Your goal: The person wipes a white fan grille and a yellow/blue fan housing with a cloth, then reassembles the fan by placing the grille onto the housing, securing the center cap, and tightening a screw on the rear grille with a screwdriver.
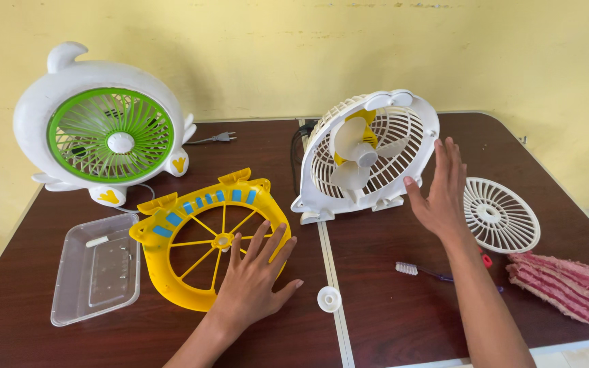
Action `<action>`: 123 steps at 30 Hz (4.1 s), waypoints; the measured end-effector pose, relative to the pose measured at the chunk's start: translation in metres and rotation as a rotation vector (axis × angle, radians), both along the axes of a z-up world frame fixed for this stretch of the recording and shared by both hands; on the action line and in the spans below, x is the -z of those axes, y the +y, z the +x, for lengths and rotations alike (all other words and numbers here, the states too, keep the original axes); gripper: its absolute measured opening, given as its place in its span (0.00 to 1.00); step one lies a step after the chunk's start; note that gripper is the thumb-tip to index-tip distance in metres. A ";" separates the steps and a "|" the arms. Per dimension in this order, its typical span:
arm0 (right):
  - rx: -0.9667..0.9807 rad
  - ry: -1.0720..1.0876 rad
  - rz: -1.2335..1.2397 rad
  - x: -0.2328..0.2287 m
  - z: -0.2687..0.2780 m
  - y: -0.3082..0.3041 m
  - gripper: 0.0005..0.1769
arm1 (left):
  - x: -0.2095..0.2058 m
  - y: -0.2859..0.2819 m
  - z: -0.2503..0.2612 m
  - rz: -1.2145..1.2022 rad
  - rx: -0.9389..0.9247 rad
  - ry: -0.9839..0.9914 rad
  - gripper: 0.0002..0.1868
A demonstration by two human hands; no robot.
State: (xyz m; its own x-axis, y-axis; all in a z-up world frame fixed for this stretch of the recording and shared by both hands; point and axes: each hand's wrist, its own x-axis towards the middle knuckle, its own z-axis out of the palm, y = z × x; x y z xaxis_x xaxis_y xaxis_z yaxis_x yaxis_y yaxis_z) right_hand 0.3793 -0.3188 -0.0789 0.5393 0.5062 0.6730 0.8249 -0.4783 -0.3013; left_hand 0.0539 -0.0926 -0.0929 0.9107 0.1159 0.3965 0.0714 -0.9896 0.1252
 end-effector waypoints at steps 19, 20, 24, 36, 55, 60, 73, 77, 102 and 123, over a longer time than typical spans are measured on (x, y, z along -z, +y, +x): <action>-0.049 0.031 -0.015 0.000 -0.015 -0.026 0.44 | 0.032 0.001 0.014 0.031 -0.002 0.069 0.35; -0.055 0.044 -0.002 -0.004 -0.018 -0.031 0.43 | 0.033 0.002 0.014 0.028 0.000 0.070 0.35; -0.056 0.041 -0.042 -0.016 -0.025 -0.046 0.39 | 0.036 0.001 0.013 0.050 0.025 0.037 0.37; 0.190 0.016 -0.200 0.000 -0.024 -0.135 0.37 | 0.019 -0.007 0.005 0.166 0.051 -0.080 0.36; 0.320 0.150 -0.386 0.071 0.065 -0.141 0.35 | 0.012 -0.022 0.005 0.084 0.123 -0.085 0.35; 0.365 0.134 -0.380 0.072 0.086 -0.123 0.35 | -0.004 -0.022 0.009 0.043 0.119 -0.060 0.38; 0.091 -0.054 -0.063 0.005 0.029 -0.059 0.44 | -0.055 0.014 0.025 0.210 -0.057 -0.148 0.43; -0.072 0.135 0.075 -0.010 0.025 -0.025 0.51 | -0.055 0.035 0.007 0.166 -0.112 -0.092 0.44; -0.256 0.300 0.114 0.028 0.008 -0.001 0.54 | -0.029 0.034 -0.002 0.071 -0.007 -0.079 0.46; -0.124 0.365 -0.068 0.056 0.013 0.005 0.83 | -0.032 0.025 0.060 0.170 0.086 -0.179 0.44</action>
State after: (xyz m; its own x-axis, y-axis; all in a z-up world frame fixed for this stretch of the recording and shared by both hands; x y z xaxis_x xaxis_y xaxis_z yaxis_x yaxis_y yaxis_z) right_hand 0.3922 -0.3138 -0.1349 0.6689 0.6192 0.4113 0.7223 -0.4107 -0.5564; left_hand 0.1142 -0.0680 -0.0607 0.8280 -0.0411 0.5592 -0.0226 -0.9989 -0.0399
